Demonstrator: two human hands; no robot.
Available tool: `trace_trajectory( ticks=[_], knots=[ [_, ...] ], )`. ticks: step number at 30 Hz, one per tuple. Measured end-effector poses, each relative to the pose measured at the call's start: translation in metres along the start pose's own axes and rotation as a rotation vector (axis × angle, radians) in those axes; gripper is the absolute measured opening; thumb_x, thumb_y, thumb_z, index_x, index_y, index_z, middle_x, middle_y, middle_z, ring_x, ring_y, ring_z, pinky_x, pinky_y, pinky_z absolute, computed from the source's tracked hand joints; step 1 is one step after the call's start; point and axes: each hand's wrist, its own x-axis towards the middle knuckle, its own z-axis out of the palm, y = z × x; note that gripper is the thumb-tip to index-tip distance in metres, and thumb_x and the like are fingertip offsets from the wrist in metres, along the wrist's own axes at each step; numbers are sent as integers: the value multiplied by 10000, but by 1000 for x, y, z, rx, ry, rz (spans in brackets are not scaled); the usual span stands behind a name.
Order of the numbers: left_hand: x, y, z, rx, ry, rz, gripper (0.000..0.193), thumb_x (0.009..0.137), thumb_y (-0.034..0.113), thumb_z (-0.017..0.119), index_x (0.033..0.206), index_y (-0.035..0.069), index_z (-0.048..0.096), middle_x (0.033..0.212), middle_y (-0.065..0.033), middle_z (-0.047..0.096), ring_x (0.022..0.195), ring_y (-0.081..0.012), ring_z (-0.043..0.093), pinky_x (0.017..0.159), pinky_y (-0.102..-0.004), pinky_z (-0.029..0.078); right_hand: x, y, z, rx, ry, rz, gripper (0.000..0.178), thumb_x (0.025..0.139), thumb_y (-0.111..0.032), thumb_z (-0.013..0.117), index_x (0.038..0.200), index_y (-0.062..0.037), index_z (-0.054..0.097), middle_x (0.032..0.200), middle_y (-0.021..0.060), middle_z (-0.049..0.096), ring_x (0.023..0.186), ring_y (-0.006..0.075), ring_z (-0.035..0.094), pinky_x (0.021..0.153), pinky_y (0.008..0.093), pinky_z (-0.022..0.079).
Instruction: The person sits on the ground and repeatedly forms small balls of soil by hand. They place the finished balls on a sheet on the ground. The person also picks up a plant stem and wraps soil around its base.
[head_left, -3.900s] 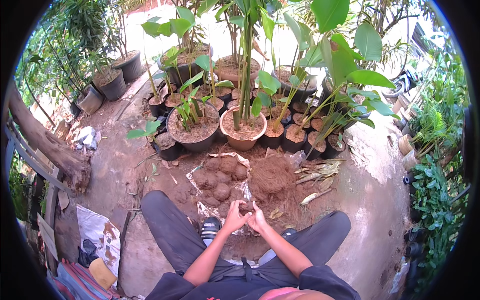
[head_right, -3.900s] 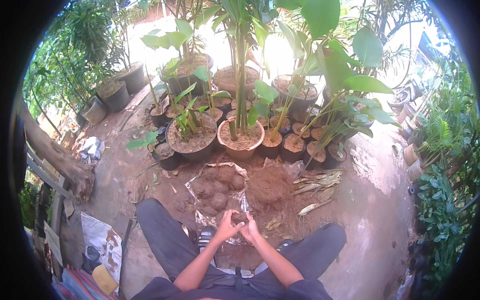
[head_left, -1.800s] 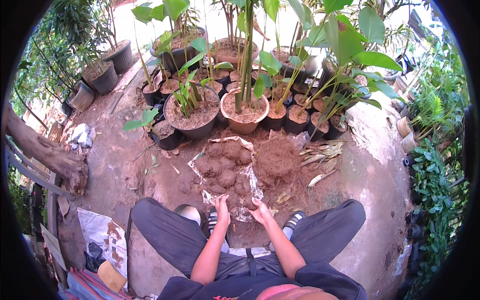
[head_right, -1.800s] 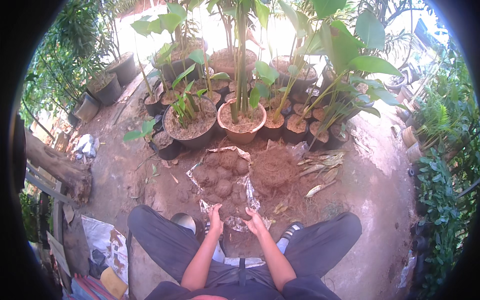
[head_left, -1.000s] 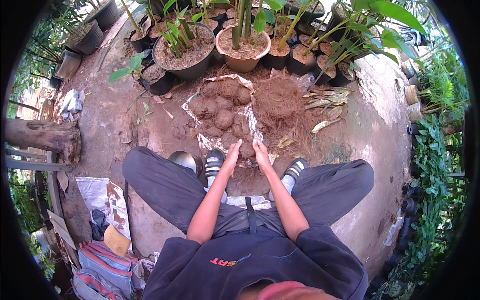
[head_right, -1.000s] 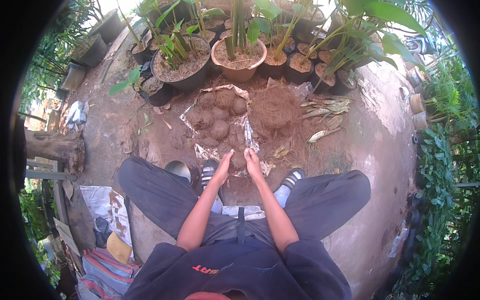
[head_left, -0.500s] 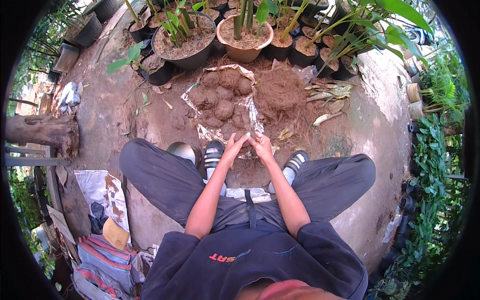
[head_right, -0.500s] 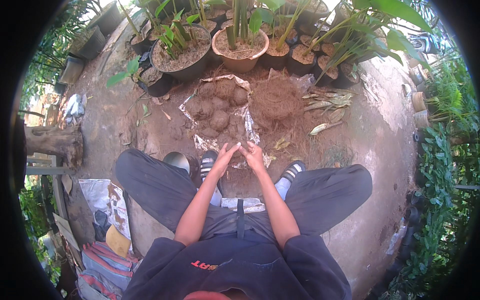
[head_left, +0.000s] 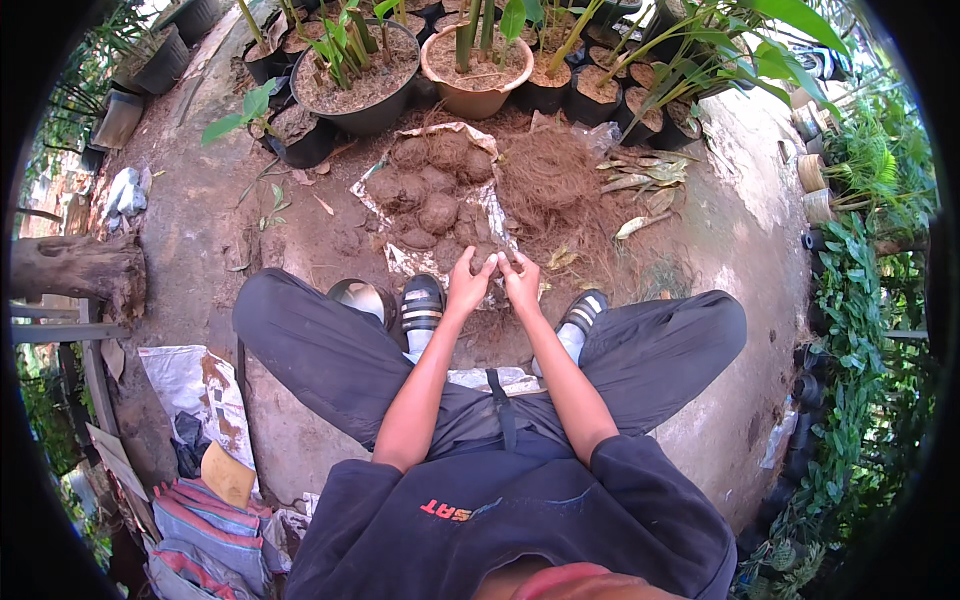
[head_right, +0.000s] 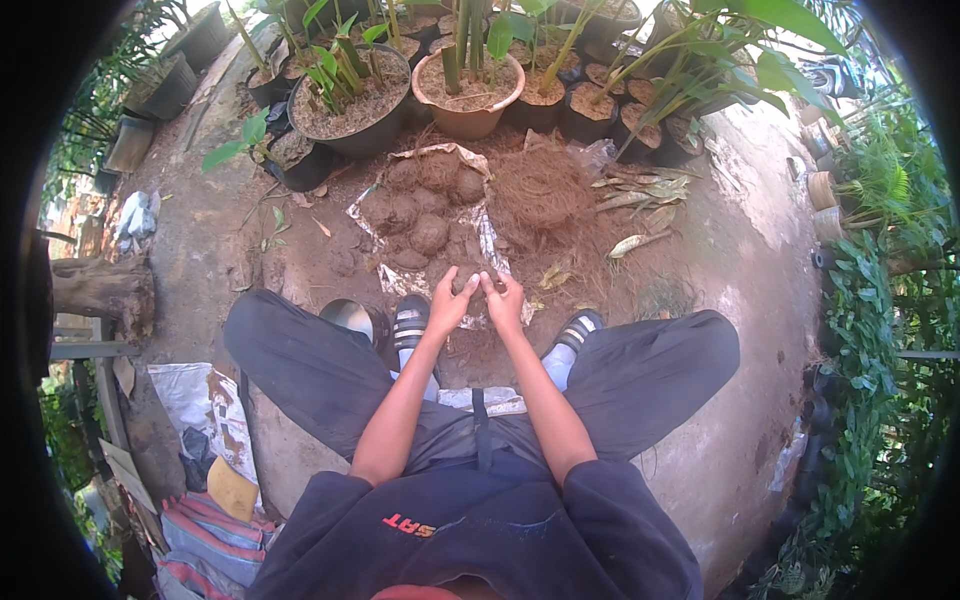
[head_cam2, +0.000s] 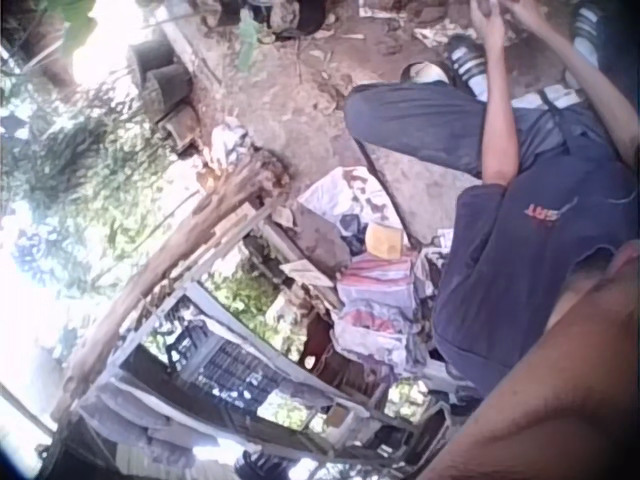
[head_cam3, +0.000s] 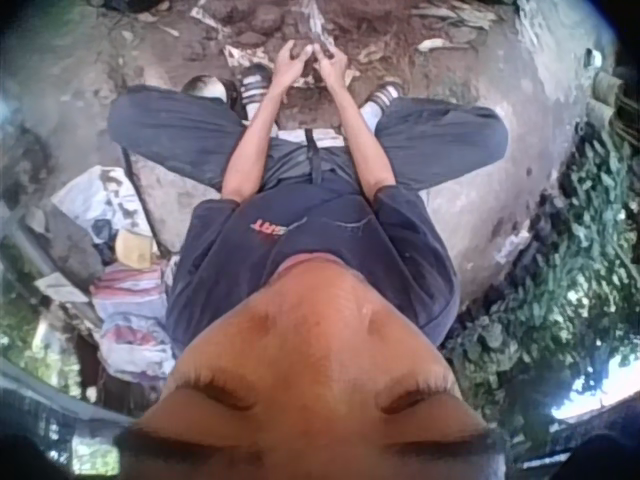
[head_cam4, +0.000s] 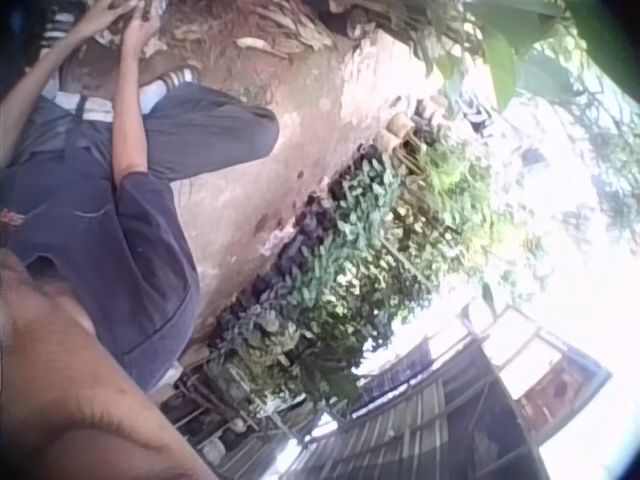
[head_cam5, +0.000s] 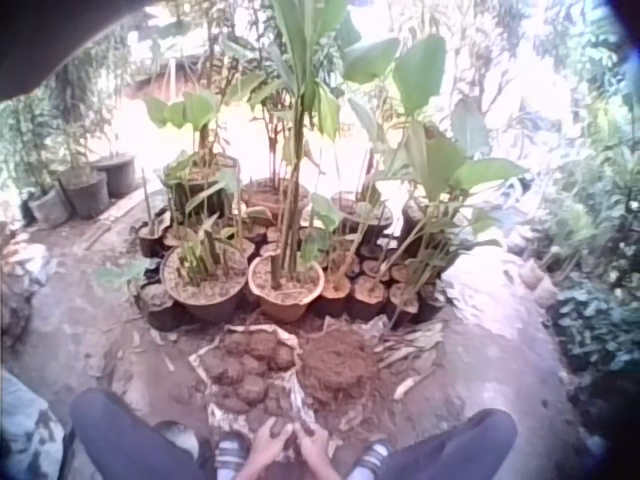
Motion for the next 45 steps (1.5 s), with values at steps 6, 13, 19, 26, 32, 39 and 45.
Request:
trace_trajectory(
  ticks=[6, 13, 19, 26, 32, 39, 45],
  knots=[
    [-8, 35, -13, 127, 128, -47, 637, 807, 309, 708, 1266, -77, 491, 1186, -271, 584, 1124, -336, 574, 957, -368, 436, 1, -4, 42, 196, 190, 143, 222, 872, -182, 676, 894, 38, 659, 827, 29, 642, 733, 86, 532, 654, 261, 433],
    [-4, 8, -17, 123, 242, -24, 515, 791, 274, 733, 1147, -57, 564, 1105, -225, 635, 1037, -291, 619, 895, -359, 454, 28, 27, 68, 225, 218, 397, 471, 806, -228, 744, 1098, 105, 584, 1070, 158, 626, 955, 209, 584, 842, 312, 445],
    [-19, 33, -26, 95, 187, 79, 411, 801, 246, 737, 1025, -54, 568, 983, -173, 647, 938, -210, 601, 847, -315, 442, 42, 45, 36, -152, 333, 404, 531, 741, -303, 773, 1080, 81, 630, 1043, 230, 658, 976, 293, 639, 873, 335, 469],
    [-12, 57, -33, -322, 254, -76, 788, 813, 412, 724, 1343, -68, 392, 1352, -204, 429, 1275, -235, 378, 1055, -329, 276, 38, 88, -48, -191, 321, 256, 544, 768, -286, 757, 1123, 96, 601, 1083, 215, 651, 995, 294, 627, 910, 348, 453],
    [-6, 10, -38, -585, 228, -166, 885, 816, 292, 742, 1456, 18, 196, 1475, -175, 266, 1355, -244, 264, 1097, -366, 229, -5, -1, -6, 160, -119, 296, 386, 792, -97, 696, 1156, 8, 618, 983, 55, 665, 829, 98, 588, 696, 228, 444],
    [-6, 21, -38, -39, 235, 8, 522, 763, 191, 783, 1159, -22, 518, 1132, -137, 569, 1072, -173, 524, 934, -324, 407, -6, -29, 7, 168, -143, 130, 439, 865, -125, 621, 1281, -13, 536, 1207, 126, 605, 996, 164, 610, 842, 271, 480],
    [-28, 59, -20, 233, -79, 313, 471, 631, 34, 716, 1077, 35, 567, 1060, -114, 589, 1060, -249, 566, 924, -342, 423, -10, -29, 0, 633, -244, 484, 540, 928, -308, 573, 1369, -35, 424, 1324, 95, 492, 1033, 217, 593, 829, 368, 498]
  ],
)
